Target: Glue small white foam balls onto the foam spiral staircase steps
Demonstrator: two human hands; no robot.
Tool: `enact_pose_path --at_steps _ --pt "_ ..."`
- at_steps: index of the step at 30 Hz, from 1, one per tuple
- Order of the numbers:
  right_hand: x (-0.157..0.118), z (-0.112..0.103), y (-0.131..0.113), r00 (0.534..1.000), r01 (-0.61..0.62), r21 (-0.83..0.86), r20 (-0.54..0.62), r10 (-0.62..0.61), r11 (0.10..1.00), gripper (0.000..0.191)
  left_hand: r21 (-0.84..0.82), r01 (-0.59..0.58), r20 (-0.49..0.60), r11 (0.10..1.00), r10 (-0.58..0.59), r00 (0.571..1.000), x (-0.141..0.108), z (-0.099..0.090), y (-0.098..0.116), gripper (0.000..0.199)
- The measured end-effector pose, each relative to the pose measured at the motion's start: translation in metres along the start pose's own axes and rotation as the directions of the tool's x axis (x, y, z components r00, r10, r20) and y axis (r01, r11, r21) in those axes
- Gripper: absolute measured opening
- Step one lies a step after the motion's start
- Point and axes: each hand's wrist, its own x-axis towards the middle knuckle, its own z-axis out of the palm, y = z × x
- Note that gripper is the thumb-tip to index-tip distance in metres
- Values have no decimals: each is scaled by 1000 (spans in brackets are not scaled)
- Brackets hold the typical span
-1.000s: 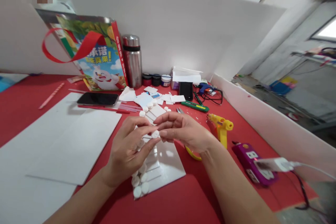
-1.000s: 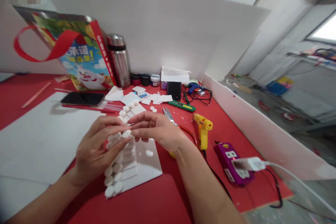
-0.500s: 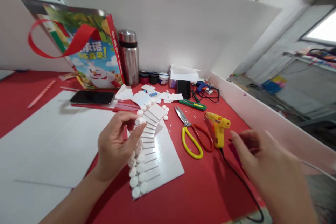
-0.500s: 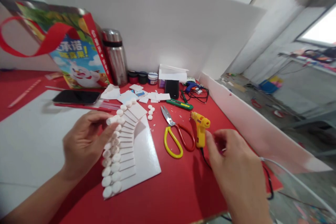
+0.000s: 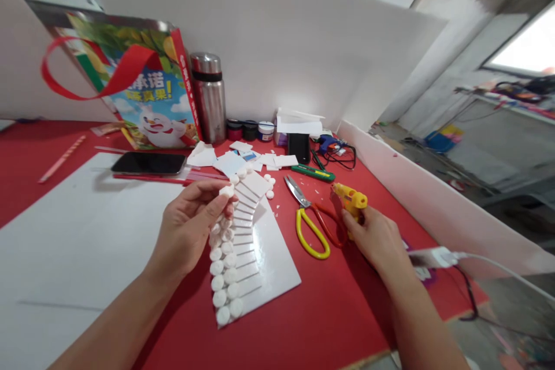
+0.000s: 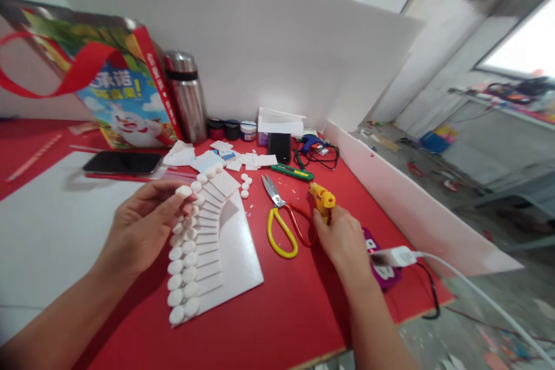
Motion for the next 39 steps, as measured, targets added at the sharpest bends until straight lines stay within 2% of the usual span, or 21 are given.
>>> enact_pose_path --at_steps 2,4,6,7,8,9,10,11,12,13,14,17,19,21,23,25,29,32,35,39 --pt "0 4 1 997 10 53 -80 -6 999 26 -50 5 -3 999 -6 1000 2 0 3 18" --pt "-2 4 2 977 25 136 -215 5 990 26 -76 -16 -20 997 14 1000 4 1 5 17" --pt "-6 -4 -2 948 45 288 -314 50 957 28 -95 -34 -32 995 31 999 6 2 7 16" --pt "-8 -11 -5 943 53 412 -320 90 909 30 -102 -36 -34 994 32 999 7 1 7 16" --pt "-12 -19 -11 950 53 559 -283 130 827 31 -105 -34 -34 994 30 999 8 1 7 15" --pt "-15 -28 -18 972 44 727 -191 140 685 32 -103 -31 -33 994 28 999 9 1 7 16" --pt "-18 -38 -26 983 13 875 -101 156 484 32 -95 -28 -33 995 25 999 9 0 7 16" --pt "-20 -47 -35 993 -21 958 -13 116 287 32 -83 -28 -33 996 25 999 9 -1 7 16" --pt "-22 -55 -45 997 -77 986 77 8 149 30 -69 -26 -30 997 24 999 9 -2 6 17" --pt "-23 -62 -53 980 -153 987 158 -117 54 27 -55 -28 -26 998 26 999 9 -3 6 17" --pt "-24 -65 -61 950 -224 975 219 -221 2 24 -41 -29 -20 999 28 999 8 -4 5 17" --pt "-22 -63 -80 852 -342 940 303 -428 -15 16 1 -39 -8 999 39 999 9 -6 5 17" --pt "-20 -53 -89 816 -312 950 264 -514 -6 17 28 -45 -15 999 46 999 9 -7 5 17" --pt "-19 -39 -97 801 -240 970 180 -571 -30 18 48 -43 -21 998 44 999 10 -8 4 17" --pt "-20 -25 -102 799 -202 976 119 -589 -76 18 72 -38 -14 997 39 999 11 -10 4 17" --pt "-22 -12 -104 795 -232 968 133 -591 -94 20 109 -45 4 993 45 999 12 -11 3 15" --pt "-27 2 -98 757 -294 956 241 -608 13 26 228 -77 16 971 75 997 11 -13 1 16" --pt "-26 3 -94 756 -279 957 268 -598 77 29 288 -58 -2 956 61 998 10 -13 0 17" --pt "-27 3 -94 751 -288 954 280 -598 84 30 290 -25 -11 957 30 999 9 -11 0 21" --pt "-29 7 -95 715 -293 952 279 -641 87 33 297 -28 3 954 28 1000 9 -9 1 20"
